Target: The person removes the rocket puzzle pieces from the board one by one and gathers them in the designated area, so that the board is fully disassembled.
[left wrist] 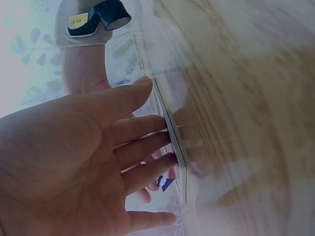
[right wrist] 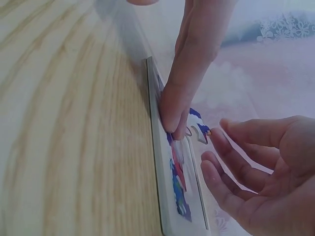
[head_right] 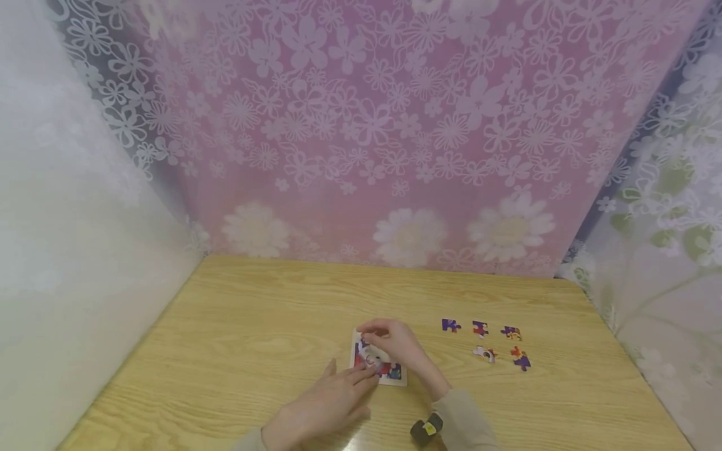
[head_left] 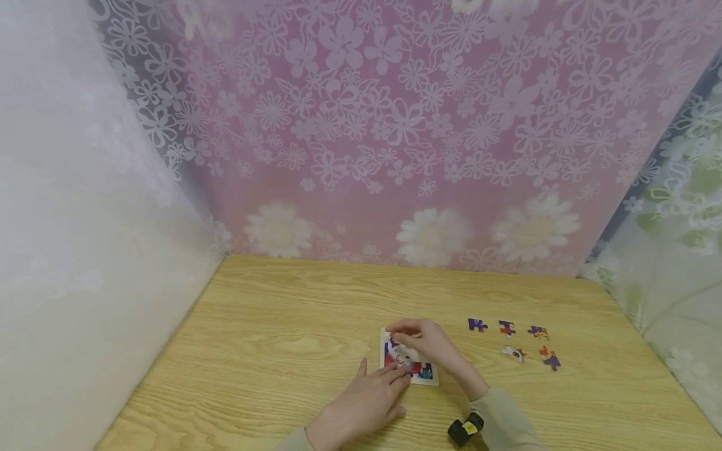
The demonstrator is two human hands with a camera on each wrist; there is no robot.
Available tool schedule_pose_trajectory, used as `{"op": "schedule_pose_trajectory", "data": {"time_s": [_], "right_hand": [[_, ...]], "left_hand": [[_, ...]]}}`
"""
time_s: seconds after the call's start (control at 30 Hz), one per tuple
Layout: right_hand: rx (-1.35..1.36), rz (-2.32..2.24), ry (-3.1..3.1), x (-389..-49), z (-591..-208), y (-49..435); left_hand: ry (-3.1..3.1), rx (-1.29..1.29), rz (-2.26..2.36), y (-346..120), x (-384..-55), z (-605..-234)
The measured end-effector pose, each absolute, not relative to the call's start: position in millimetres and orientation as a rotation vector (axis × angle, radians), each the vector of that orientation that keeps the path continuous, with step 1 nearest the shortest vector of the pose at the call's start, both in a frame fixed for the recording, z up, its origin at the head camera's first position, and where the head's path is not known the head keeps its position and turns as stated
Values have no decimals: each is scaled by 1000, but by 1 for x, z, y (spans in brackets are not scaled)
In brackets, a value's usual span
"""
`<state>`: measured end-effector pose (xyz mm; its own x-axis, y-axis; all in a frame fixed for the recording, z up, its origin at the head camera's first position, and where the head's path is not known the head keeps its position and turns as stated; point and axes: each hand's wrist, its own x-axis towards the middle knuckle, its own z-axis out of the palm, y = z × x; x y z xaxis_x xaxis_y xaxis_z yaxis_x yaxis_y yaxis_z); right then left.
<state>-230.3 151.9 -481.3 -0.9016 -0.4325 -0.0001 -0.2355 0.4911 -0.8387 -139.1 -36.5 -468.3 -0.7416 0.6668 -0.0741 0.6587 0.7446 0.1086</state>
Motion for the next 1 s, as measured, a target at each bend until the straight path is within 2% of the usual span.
{"op": "schedule_pose_trajectory", "data": {"time_s": [0.47, 1.0], "right_hand": [[-665, -1484, 2382, -229, -480, 151], [-584, -1557, 2262, -226, -482, 149]], "left_hand": [[2830, 1099, 92, -37, -140, -468], [2852, 1115, 107, -37, -139, -469]]}}
